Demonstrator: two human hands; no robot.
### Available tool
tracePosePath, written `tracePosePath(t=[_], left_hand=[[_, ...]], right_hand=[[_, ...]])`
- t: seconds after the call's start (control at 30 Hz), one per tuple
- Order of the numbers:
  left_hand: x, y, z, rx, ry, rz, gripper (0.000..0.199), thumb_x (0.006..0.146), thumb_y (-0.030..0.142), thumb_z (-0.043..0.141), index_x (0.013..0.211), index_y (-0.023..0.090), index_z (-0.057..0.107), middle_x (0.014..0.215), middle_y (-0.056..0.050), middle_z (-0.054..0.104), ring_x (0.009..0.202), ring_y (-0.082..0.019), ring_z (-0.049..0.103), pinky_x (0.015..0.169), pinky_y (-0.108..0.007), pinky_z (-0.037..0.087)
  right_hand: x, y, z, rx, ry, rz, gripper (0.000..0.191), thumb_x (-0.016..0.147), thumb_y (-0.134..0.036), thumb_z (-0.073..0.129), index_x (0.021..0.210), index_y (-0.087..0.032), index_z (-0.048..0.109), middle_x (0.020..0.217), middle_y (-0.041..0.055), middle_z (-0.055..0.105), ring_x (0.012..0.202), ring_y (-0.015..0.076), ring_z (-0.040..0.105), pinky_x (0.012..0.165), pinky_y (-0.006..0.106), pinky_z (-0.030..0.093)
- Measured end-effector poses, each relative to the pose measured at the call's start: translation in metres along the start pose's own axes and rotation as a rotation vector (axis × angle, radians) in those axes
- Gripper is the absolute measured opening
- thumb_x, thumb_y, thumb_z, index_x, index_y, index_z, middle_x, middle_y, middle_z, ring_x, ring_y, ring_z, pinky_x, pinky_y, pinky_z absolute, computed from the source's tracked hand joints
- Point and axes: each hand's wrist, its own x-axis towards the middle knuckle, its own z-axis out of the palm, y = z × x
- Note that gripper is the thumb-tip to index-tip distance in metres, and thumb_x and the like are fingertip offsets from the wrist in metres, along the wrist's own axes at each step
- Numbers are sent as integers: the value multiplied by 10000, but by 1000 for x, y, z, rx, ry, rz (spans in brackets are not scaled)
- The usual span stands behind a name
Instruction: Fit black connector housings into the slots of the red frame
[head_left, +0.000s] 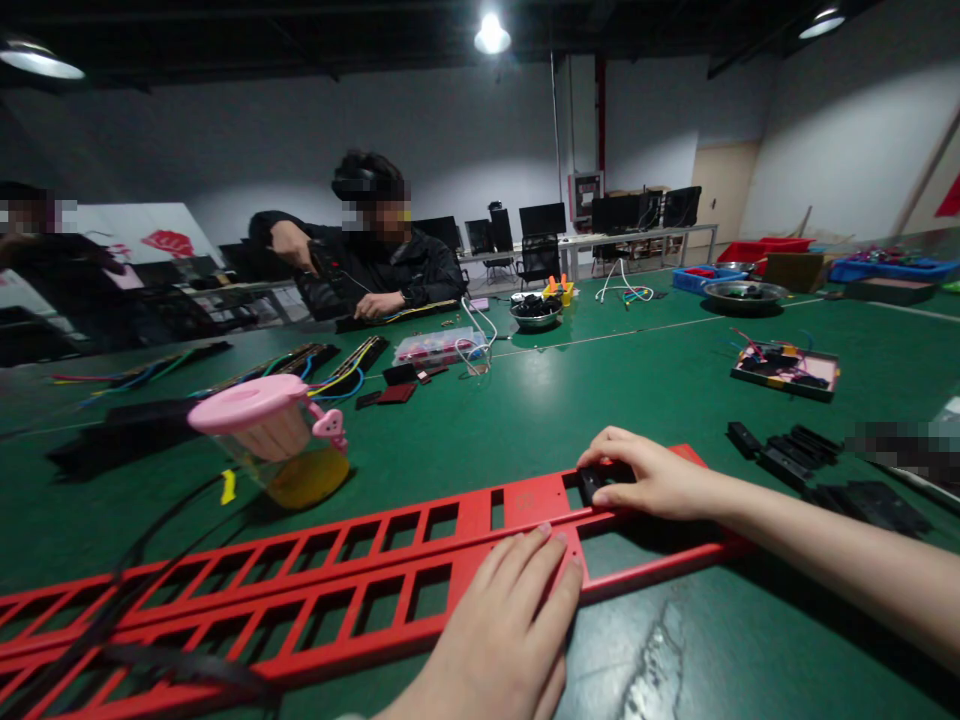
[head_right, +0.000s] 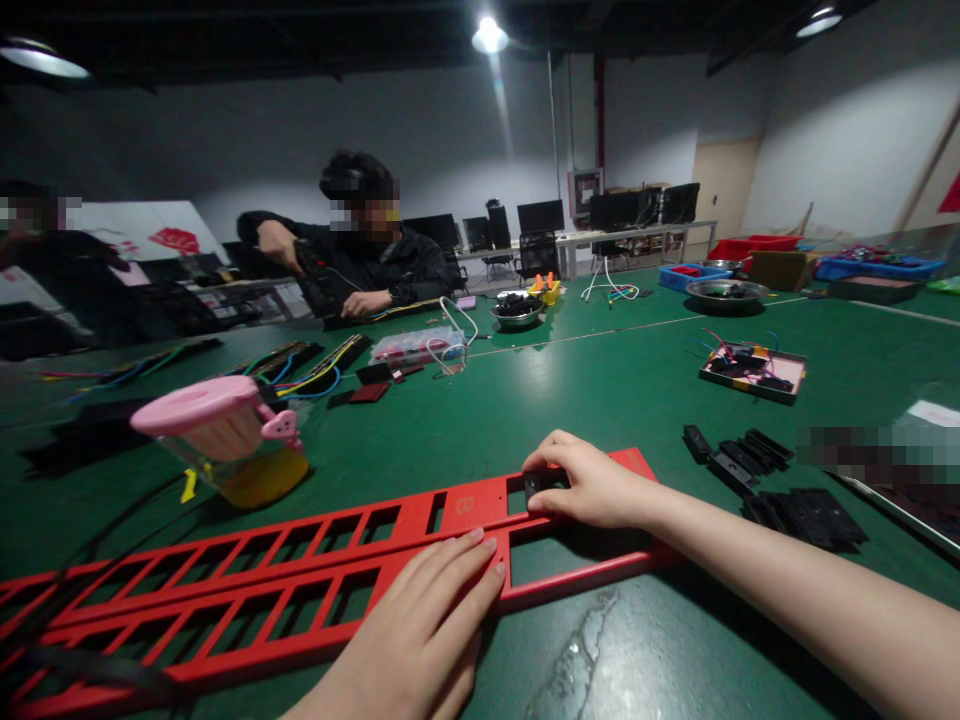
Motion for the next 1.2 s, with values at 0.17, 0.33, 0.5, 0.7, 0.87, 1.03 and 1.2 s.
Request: tracePosePath(t=[0.17,0.33,0.5,0.7,0.87,1.03,1.2], left_hand=[[0,1,-1,7,-24,1,552,701,86,417,1253,92,404,1268,-169,435,1170,-310,395,914,-500,428],[-1,1,-2,-1,-13,-7,560,695,82,419,1255,93,401,1267,-173,436,1165,-310,400,914,-503,428],[-1,1,-3,12,-16,6,568,686,79,418,1253,84,401,1262,-174,441,1170,-310,397,917,-494,428],[-2,2,-3,26,-29,-2,564,697,85,409,1261,86,390,1267,-168,439,1171,-304,397,914,-489,434],[-1,1,-3,29,-37,0,560,703,85,408,1262,90,386,1270,-165,437,1176,-303,392,919,-490,428],[-1,2,-3,22,-41,-6,557,706,87,410,1262,93,388,1273,-166,433,1177,-311,390,919,-505,422],[-1,2,-1,30,-46,-2,556,705,88,405,1261,84,389,1275,-170,431,1178,-313,388,918,-503,424]], right_hand=[[-1,3,-1,11,-10,-9,322,721,-262,634,1024,-189,552,982,44,529,904,170,514,834,332,416],[-2,3,0,15,3,-33,351,721,-245,627,1052,-200,519,1012,43,523,936,174,510,859,342,407],[-3,0,1,-22,10,-33,344,730,-240,617,1057,-196,520,1029,54,521,954,179,506,867,342,409],[-3,-1,1,-38,18,-19,333,730,-241,617,1050,-191,537,1013,56,543,940,181,520,855,341,418],[-2,-1,0,-47,22,-37,328,718,-236,629,1035,-186,563,999,62,558,929,186,529,847,340,422],[-2,-1,0,-45,25,-44,332,716,-231,634,1040,-181,580,993,64,554,929,183,530,850,328,420],[-3,-5,2,-79,-22,-75,234,756,-232,596,981,-171,611,978,66,525,941,175,509,868,325,408]])
